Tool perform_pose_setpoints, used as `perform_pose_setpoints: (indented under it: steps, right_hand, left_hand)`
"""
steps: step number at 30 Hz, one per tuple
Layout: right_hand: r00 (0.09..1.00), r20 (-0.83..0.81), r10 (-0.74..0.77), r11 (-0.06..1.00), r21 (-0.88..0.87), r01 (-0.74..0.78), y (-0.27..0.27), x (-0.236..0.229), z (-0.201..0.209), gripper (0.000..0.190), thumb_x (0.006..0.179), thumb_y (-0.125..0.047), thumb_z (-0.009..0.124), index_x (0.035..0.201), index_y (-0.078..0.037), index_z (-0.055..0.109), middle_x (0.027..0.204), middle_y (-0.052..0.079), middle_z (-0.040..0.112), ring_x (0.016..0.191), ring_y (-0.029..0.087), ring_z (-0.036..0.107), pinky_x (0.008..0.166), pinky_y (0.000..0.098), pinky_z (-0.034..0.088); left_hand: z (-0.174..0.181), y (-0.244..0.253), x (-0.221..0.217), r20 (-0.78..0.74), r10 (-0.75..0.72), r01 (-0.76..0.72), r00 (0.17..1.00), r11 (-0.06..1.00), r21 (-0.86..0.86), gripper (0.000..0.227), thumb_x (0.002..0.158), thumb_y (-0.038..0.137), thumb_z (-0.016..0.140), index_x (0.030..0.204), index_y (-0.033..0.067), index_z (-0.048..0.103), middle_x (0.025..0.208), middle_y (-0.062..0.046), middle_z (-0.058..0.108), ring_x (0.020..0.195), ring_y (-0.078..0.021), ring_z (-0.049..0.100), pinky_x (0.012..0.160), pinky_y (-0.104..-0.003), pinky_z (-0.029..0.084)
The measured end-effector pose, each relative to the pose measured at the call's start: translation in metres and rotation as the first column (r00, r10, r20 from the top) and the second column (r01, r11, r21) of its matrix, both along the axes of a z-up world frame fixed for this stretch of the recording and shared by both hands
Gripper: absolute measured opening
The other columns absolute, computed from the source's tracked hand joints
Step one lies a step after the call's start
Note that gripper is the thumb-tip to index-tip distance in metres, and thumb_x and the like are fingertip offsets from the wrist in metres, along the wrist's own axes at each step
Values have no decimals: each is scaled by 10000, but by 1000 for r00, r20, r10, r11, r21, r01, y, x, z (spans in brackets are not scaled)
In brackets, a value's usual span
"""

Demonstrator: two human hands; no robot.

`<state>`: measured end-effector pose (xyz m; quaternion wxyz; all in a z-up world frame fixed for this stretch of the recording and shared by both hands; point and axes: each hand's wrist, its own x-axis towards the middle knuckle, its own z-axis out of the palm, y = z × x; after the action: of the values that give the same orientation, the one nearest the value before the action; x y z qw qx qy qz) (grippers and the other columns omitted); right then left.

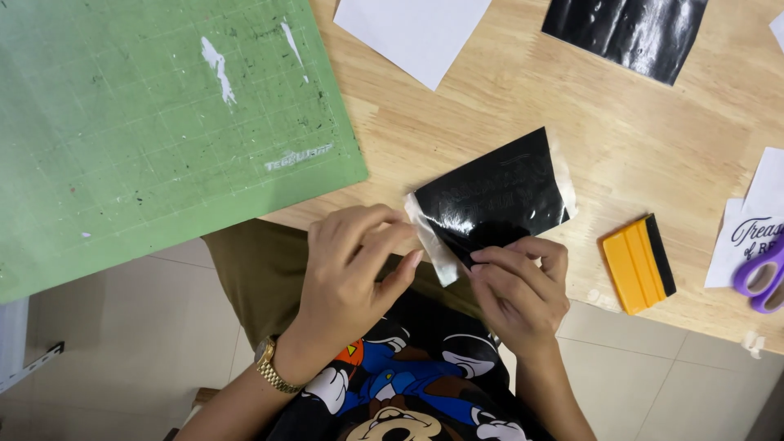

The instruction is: Cutting and peeling vinyl decals on a wooden table

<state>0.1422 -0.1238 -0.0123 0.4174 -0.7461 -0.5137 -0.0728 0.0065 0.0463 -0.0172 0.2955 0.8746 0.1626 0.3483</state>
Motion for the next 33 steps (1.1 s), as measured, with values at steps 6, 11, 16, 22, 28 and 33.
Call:
perform_pose_setpoints:
  steps: [6,11,16,22,28,33]
  right_hand:
    - [994,76,83,997,-9,-83,2,0,11,208,898,75,725,803,-55,594,901,131,740,848,331,552,760,336,462]
    - [988,118,100,995,-14,-99,-4,-2,6,215,883,67,757,806,-79,620,939,107,745,890,318,577,785,348,454]
    - [976,179,122,986,-133,-98,-14,-6,-1,29,912,-159,753,932,-139,746,1079,53,747,939,281,594,891,406,389]
    - [969,248,20,983,-179,26,-27,-24,-23,178,930,-209,745,1096,-149,769,1191,77,723,1066,292,533,920,393,399]
    - [974,226,-11,989,-143,45,-49,-32,-49,375,949,-164,733,1291,-74,609,1266,176,710,1208,379,565,973,471,431]
    - [979,202,-17,995,-90,36,-51,-32,-48,186,925,-128,698,1098,-81,749,1239,145,709,1215,389,569,956,500,477]
  left_hand:
    - [40,12,4,-160,-112,56,981,947,-317,462,1014,317,627,1286,-50,563,1242,-192,670,1163,-328,672,1015,-424,573]
    - [43,20,9,-233,-231,35,945,776,-630,557,1037,176,599,1534,88,365,1033,-28,793,747,-120,704,773,-261,598]
    - [39,20,17,-263,-191,-13,946,788,-616,529,1026,83,600,1518,81,407,839,42,737,603,-102,560,630,-257,494]
    - [37,21,20,-232,-137,-49,963,758,-650,561,986,15,625,1506,91,428,895,6,784,697,-96,698,645,-220,551]
    - [35,17,21,-199,-108,-55,974,742,-669,568,994,35,639,1512,102,417,898,-7,805,746,-88,755,654,-197,567]
    - [37,13,20,-167,-116,-31,979,728,-685,558,1001,22,642,1507,111,426,893,-18,802,783,-86,790,652,-175,574]
